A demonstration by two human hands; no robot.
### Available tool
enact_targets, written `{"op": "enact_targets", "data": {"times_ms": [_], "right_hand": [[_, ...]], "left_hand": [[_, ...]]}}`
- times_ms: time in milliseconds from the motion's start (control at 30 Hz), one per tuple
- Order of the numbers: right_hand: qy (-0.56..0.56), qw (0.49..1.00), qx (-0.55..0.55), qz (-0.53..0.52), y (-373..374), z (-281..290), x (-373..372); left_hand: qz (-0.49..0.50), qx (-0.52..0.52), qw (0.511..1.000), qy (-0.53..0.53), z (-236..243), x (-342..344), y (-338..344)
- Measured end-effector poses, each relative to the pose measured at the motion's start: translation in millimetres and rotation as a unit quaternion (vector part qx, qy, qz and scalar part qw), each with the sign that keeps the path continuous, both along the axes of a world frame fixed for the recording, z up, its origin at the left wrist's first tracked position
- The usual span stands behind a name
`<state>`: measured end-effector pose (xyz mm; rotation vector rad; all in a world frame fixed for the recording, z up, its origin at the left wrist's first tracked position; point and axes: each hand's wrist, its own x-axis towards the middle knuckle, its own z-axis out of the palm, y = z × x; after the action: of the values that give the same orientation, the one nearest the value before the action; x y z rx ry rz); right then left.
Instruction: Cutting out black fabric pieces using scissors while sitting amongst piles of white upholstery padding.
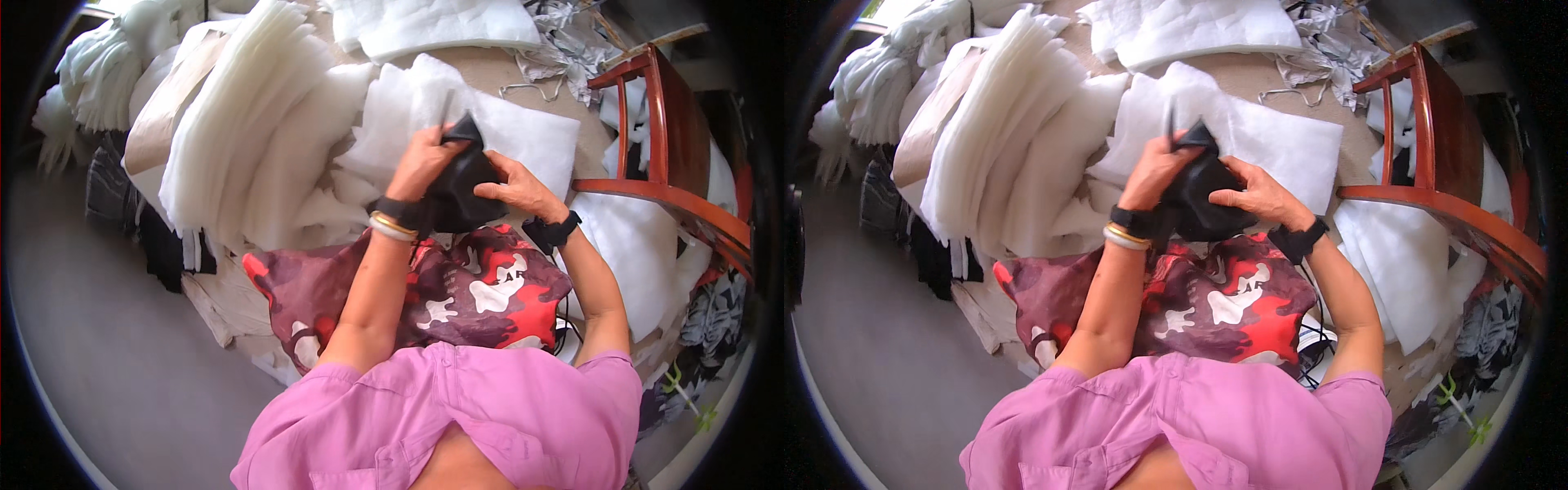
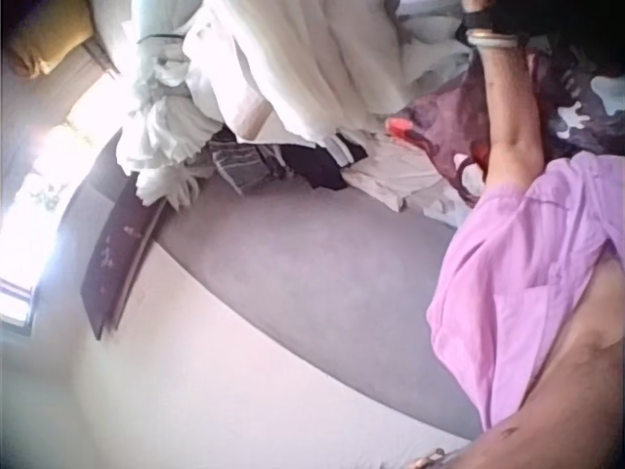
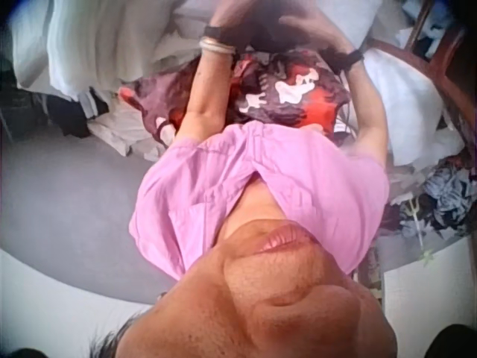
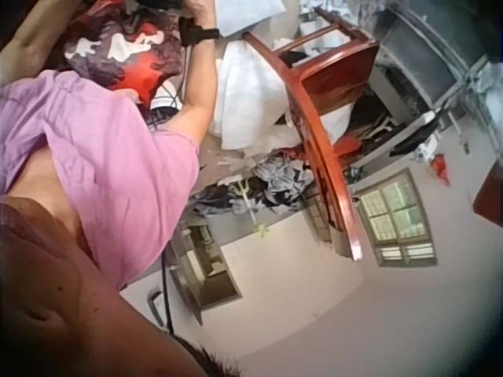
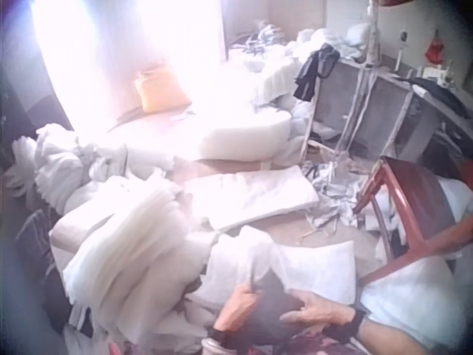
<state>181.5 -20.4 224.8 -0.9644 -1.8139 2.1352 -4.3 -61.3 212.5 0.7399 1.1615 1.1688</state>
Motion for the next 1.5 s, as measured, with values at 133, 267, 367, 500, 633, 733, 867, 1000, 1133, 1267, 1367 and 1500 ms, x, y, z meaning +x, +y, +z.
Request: {"op": "enact_targets", "data": {"times_ms": [133,267,367,500,633,733,867,1000,1133,1267,1367,1500], "right_hand": [[-0.040,0.990,-0.017,-0.137,0.7,-1.7,21.3],[-0.107,0.967,-0.089,-0.213,5.1,-8.7,69.1],[-0.071,0.946,-0.127,-0.289,-5.6,-20.6,94.4],[-0.065,0.938,-0.136,-0.311,-3.8,-25.1,102.8],[-0.058,0.938,-0.105,-0.327,23.2,-6.3,105.8],[-0.043,0.925,-0.089,-0.368,43.8,18.2,114.8],[0.011,0.915,-0.070,-0.397,47.6,44.1,103.1],[0.044,0.881,0.109,-0.459,49.0,75.6,83.9],[0.116,0.860,0.093,-0.488,53.7,113.5,71.0],[0.168,0.872,0.106,-0.448,51.6,122.8,50.3],[0.193,0.874,0.075,-0.439,50.6,129.6,39.8],[0.263,0.856,-0.018,-0.445,53.6,126.5,39.1]], "left_hand": [[0.040,0.017,0.995,0.089,-9.2,15.4,8.9],[0.189,-0.043,0.883,0.428,-107.7,-29.3,9.2],[0.313,-0.113,0.805,0.492,-154.5,-68.7,-7.2],[0.263,-0.175,0.846,0.430,-189.2,-83.2,-17.8],[0.176,-0.246,0.851,0.429,-185.3,-84.0,-28.9],[0.255,-0.307,0.778,0.485,-168.0,-83.4,-32.1],[0.292,-0.293,0.768,0.488,-145.9,-78.9,-35.9],[0.313,-0.183,0.759,0.542,-133.3,-71.5,-38.6],[0.276,-0.197,0.744,0.577,-127.5,-67.9,-40.0],[0.294,-0.273,0.738,0.543,-143.2,-73.5,-54.3],[0.371,-0.299,0.724,0.499,-158.4,-76.1,-59.3],[0.411,-0.169,0.753,0.485,-142.5,-67.3,-50.0]]}}
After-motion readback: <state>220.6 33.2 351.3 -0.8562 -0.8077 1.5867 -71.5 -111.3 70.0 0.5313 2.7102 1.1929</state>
